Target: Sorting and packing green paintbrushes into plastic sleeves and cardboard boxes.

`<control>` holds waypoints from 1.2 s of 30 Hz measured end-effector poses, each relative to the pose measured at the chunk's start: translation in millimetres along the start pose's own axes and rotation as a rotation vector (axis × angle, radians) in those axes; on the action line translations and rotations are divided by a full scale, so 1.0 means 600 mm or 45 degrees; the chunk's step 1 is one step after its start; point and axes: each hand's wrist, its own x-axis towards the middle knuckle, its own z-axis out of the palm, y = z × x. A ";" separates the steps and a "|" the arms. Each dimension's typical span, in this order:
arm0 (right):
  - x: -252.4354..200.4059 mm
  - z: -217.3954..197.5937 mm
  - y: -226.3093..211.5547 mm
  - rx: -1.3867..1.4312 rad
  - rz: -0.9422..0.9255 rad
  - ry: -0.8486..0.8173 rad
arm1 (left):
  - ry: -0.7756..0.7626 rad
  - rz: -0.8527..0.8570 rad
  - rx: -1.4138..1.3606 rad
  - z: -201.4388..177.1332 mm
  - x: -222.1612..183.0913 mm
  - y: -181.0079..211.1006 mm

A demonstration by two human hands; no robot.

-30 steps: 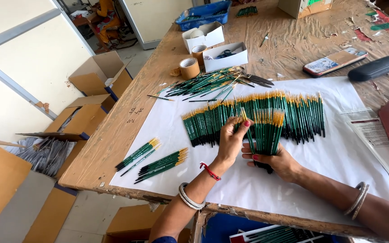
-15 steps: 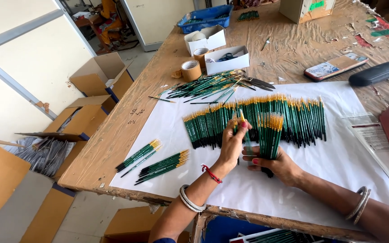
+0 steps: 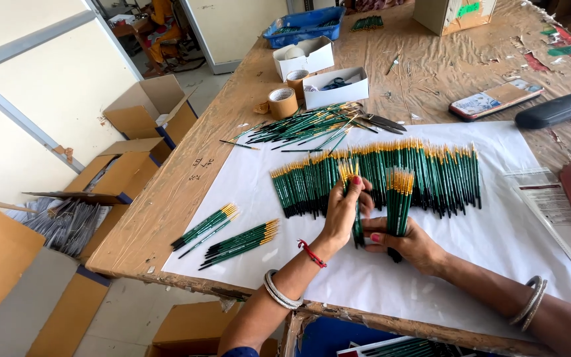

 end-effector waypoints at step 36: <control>-0.008 -0.047 -0.014 -0.045 -0.120 0.163 | 0.066 0.313 0.607 -0.049 -0.141 -0.030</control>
